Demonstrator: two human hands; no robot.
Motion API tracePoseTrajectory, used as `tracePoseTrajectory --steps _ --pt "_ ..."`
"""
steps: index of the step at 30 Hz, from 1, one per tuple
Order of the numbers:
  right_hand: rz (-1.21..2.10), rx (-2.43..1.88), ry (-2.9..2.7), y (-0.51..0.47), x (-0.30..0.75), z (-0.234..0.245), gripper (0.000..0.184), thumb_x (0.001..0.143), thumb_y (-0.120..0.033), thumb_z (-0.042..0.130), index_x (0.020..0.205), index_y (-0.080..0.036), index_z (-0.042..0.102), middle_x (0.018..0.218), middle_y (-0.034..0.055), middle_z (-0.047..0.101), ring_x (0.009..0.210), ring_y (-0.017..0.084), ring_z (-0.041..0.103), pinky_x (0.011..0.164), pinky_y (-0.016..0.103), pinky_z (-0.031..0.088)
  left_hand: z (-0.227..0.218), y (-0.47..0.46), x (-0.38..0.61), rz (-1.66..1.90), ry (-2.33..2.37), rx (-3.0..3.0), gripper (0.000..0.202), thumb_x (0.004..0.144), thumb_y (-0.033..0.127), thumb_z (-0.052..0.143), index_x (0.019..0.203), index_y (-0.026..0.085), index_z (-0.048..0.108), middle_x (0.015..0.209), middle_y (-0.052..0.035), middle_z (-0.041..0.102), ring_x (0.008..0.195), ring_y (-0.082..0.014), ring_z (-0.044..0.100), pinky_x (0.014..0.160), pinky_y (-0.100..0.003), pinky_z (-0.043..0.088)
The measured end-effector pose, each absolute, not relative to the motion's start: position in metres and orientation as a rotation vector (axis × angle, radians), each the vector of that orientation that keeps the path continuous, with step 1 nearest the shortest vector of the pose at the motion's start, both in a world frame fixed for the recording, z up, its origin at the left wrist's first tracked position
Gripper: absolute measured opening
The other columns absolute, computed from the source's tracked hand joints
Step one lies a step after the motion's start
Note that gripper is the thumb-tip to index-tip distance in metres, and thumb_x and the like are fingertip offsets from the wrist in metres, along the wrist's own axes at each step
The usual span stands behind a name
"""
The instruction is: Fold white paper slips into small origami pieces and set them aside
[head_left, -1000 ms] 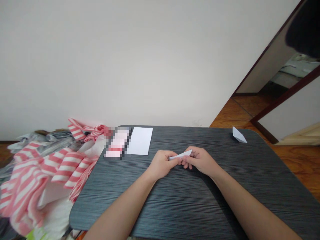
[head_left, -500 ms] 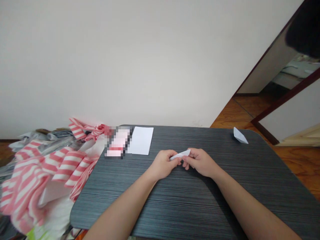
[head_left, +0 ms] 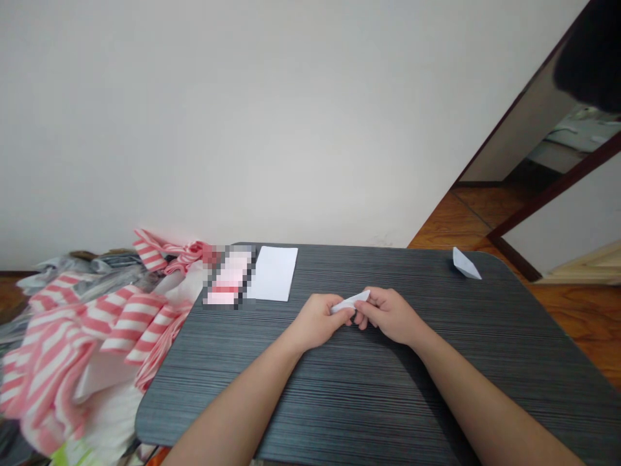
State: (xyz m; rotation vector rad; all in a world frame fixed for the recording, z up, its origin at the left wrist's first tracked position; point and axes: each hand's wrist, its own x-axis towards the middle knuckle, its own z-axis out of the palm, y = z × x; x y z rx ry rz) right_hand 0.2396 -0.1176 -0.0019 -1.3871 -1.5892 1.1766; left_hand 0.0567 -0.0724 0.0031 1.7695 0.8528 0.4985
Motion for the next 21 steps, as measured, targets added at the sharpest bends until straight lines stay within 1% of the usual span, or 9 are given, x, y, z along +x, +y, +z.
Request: tracePoseTrajectory --steps 6,10,17,21 --pt "1.222 -1.309 -1.527 -0.1156 0.2393 -0.0063 0.026 0.084 -0.039 0.052 0.076 -0.015 0.058 0.067 0.0038 0.065 0.054 0.012 0.06 0.05 0.023 0.045 0.0066 -0.0723 0.0555 0.477 0.823 1.742 0.032 0.08 0.036 0.049 0.067 0.012 0.066 0.061 -0.0022 0.062 0.053 -0.0096 0.046 0.051 -0.02 0.031" --pt "1.194 -1.351 -1.487 -0.116 0.2403 -0.0052 0.029 0.086 -0.039 0.049 0.074 -0.015 0.059 0.065 0.0045 0.066 0.051 0.011 0.058 0.047 0.023 0.042 0.0052 -0.0716 0.0542 0.456 0.825 1.746 0.034 0.08 0.037 0.048 0.067 0.012 0.067 0.059 -0.0023 0.061 0.051 -0.0092 0.045 0.049 -0.02 0.029" --pt "1.214 -1.346 -1.463 -0.1161 0.2408 -0.0056 0.034 0.086 -0.044 0.047 0.071 -0.015 0.059 0.064 0.0048 0.066 0.05 0.011 0.057 0.045 0.023 0.042 0.0056 -0.072 0.0539 0.425 0.847 1.733 0.032 0.078 0.036 0.05 0.067 0.011 0.068 0.054 -0.0009 0.056 0.047 -0.0078 0.039 0.045 -0.019 0.025" --pt "1.223 -1.333 -1.456 -0.1157 0.2411 -0.0079 0.038 0.087 -0.045 0.044 0.07 -0.016 0.059 0.063 0.005 0.066 0.051 0.012 0.057 0.045 0.023 0.042 0.0065 -0.0719 0.0539 0.424 0.839 1.718 0.031 0.078 0.035 0.05 0.067 0.012 0.068 0.055 -0.001 0.058 0.047 -0.0079 0.04 0.045 -0.019 0.026"
